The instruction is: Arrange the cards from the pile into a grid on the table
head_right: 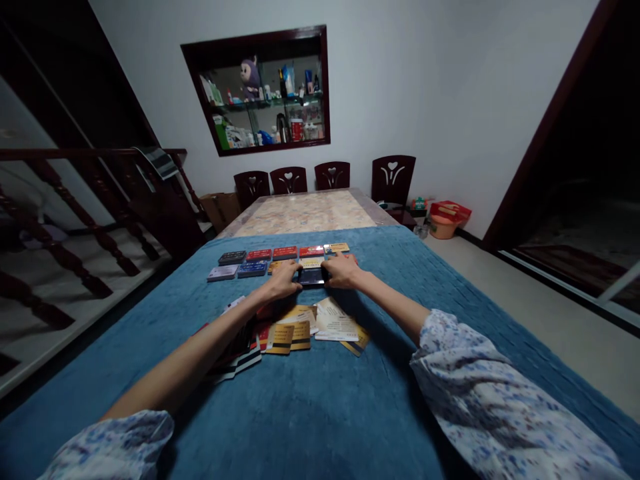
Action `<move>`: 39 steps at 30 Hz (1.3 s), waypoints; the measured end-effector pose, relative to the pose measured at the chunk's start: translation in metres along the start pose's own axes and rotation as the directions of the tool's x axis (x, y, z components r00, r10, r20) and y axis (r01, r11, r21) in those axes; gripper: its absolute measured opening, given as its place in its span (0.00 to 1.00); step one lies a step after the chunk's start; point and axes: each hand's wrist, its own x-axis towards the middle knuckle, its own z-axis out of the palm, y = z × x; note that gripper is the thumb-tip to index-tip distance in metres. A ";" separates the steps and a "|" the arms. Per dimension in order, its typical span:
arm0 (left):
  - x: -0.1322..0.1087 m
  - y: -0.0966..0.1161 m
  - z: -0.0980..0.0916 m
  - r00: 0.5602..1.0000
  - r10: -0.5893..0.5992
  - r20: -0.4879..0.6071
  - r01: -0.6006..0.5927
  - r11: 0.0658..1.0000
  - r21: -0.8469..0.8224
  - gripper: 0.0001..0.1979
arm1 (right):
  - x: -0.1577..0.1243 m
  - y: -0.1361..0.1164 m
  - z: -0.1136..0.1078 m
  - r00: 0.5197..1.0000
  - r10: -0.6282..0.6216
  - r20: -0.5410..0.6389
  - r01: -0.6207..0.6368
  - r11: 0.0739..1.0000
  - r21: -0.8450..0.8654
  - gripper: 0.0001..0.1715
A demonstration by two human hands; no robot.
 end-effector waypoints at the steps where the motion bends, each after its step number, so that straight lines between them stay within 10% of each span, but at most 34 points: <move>1: 0.002 0.000 0.001 1.000 -0.003 0.006 0.003 1.000 0.007 0.20 | 0.001 0.000 -0.001 1.000 0.005 0.013 -0.004 1.000 -0.005 0.26; 39: 0.009 0.006 0.005 0.991 -0.046 0.123 0.039 0.998 0.054 0.24 | 0.021 -0.006 -0.006 0.988 -0.022 0.151 0.036 0.995 -0.089 0.23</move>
